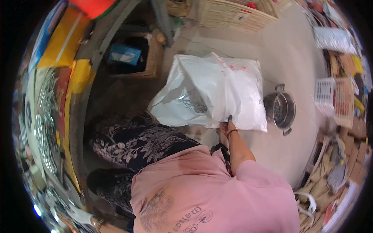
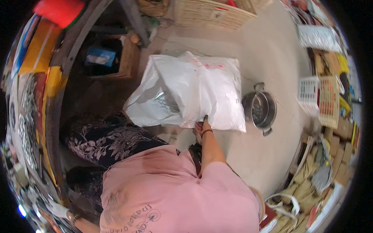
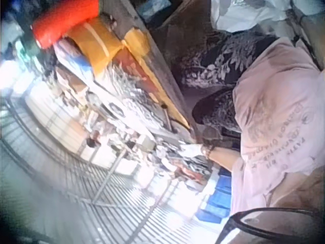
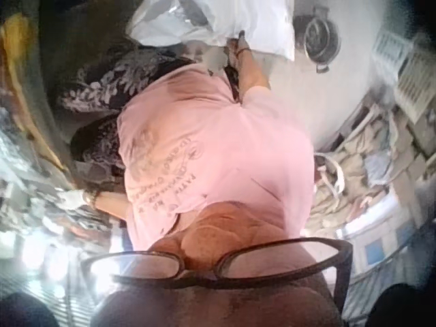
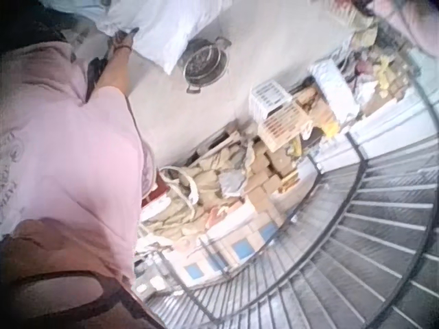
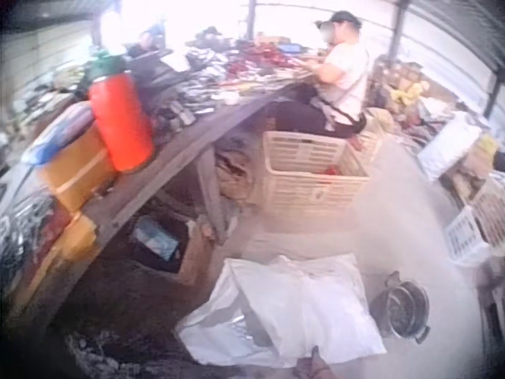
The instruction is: The person assembles metal fasteners by inserting pins into cylindrical sleeves and hammering them on a round metal anvil plate, occasionally reaching down to retrieve more metal pins from a large bag.
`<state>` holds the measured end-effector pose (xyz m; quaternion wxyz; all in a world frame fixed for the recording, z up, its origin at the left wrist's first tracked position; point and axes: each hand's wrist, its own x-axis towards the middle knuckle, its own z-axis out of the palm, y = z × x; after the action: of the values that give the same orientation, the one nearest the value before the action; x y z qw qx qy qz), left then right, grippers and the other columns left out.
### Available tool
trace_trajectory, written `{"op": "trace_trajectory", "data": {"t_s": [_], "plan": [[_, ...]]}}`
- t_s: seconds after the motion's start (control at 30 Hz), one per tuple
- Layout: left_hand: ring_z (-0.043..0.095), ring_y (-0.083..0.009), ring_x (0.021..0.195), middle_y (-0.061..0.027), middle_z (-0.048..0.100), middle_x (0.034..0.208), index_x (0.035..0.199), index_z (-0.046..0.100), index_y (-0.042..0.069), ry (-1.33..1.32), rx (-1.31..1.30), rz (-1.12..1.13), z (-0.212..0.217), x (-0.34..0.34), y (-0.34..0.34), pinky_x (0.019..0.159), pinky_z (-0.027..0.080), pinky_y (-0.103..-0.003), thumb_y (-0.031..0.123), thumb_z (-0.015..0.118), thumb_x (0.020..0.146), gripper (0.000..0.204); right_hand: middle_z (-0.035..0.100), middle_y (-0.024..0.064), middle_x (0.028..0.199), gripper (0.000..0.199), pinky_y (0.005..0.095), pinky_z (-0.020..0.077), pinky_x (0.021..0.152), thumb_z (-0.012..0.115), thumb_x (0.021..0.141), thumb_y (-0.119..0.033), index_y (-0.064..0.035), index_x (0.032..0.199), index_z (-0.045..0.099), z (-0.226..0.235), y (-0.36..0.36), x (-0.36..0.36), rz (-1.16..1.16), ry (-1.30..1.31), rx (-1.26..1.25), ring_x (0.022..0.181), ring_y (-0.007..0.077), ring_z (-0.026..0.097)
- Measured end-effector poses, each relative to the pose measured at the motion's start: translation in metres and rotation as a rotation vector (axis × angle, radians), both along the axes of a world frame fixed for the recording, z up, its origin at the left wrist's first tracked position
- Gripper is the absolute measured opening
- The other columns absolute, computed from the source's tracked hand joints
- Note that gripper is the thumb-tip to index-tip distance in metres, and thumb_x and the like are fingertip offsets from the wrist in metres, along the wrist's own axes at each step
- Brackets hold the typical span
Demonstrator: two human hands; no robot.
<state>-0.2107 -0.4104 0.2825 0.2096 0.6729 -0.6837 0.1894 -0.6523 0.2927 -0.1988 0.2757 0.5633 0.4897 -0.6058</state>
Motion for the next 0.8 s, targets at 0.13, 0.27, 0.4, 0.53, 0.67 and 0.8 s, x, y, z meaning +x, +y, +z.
{"op": "trace_trajectory", "data": {"t_s": [0.13, 0.27, 0.4, 0.53, 0.67, 0.8], "plan": [[0.063, -0.0385, 0.130, -0.0203, 0.065, 0.145, 0.153, 0.055, 0.001, 0.055, -0.023, -0.014, 0.004, 0.014, 0.000, 0.111, 0.046, -0.045, 0.054, 0.055, 0.106, 0.070, 0.069, 0.0095, 0.079, 0.062, 0.0430, 0.0566, 0.066, 0.056, 0.105, -0.064, -0.0029, 0.103, 0.068, 0.020, -0.011, 0.001, 0.274, 0.044, 0.193, 0.070, 0.0266, 0.067], [0.064, -0.0365, 0.130, -0.0201, 0.066, 0.144, 0.153, 0.054, -0.001, 0.074, 0.042, 0.017, 0.008, -0.001, 0.004, 0.111, 0.048, -0.042, 0.049, 0.056, 0.108, 0.067, 0.060, 0.0088, 0.062, 0.036, 0.0390, 0.0483, 0.050, 0.056, 0.104, -0.034, -0.0060, 0.084, 0.066, 0.103, 0.011, -0.033, 0.929, 0.191, 0.343, 0.051, 0.0243, 0.058], [0.064, -0.0357, 0.129, -0.0185, 0.066, 0.145, 0.152, 0.056, 0.001, -0.015, -0.003, -0.020, 0.020, 0.030, 0.006, 0.111, 0.048, -0.043, 0.050, 0.057, 0.107, 0.066, 0.054, 0.0080, 0.056, 0.030, 0.0331, 0.0362, 0.042, 0.057, 0.099, -0.024, -0.0046, 0.077, 0.062, 0.221, -0.019, -0.070, 0.828, 0.330, 0.322, 0.043, 0.0199, 0.050], [0.065, -0.0344, 0.130, -0.0156, 0.067, 0.146, 0.154, 0.056, 0.003, 0.068, 0.033, 0.053, 0.011, 0.008, 0.016, 0.111, 0.047, -0.042, 0.051, 0.055, 0.107, 0.067, 0.054, 0.0074, 0.056, 0.036, 0.0342, 0.0365, 0.042, 0.057, 0.101, -0.030, -0.0062, 0.073, 0.059, 0.232, -0.008, -0.058, 0.806, 0.386, 0.301, 0.043, 0.0200, 0.050], [0.065, -0.0337, 0.130, -0.0150, 0.068, 0.144, 0.155, 0.054, 0.002, 0.131, 0.020, -0.001, 0.001, -0.006, 0.015, 0.110, 0.048, -0.042, 0.049, 0.055, 0.108, 0.066, 0.056, 0.0082, 0.058, 0.041, 0.0364, 0.0391, 0.042, 0.054, 0.103, -0.030, -0.0055, 0.072, 0.061, 0.172, 0.002, -0.045, 0.615, 0.016, 0.309, 0.046, 0.0207, 0.052], [0.065, -0.0339, 0.129, -0.0171, 0.069, 0.142, 0.154, 0.053, 0.000, 0.111, -0.005, 0.012, 0.006, -0.007, 0.028, 0.112, 0.047, -0.041, 0.046, 0.057, 0.108, 0.065, 0.069, 0.0160, 0.069, 0.046, 0.0455, 0.0528, 0.054, 0.052, 0.106, -0.034, -0.0016, 0.085, 0.077, 0.167, -0.011, -0.074, 1.285, -0.344, 0.251, 0.056, 0.0298, 0.065]]}}
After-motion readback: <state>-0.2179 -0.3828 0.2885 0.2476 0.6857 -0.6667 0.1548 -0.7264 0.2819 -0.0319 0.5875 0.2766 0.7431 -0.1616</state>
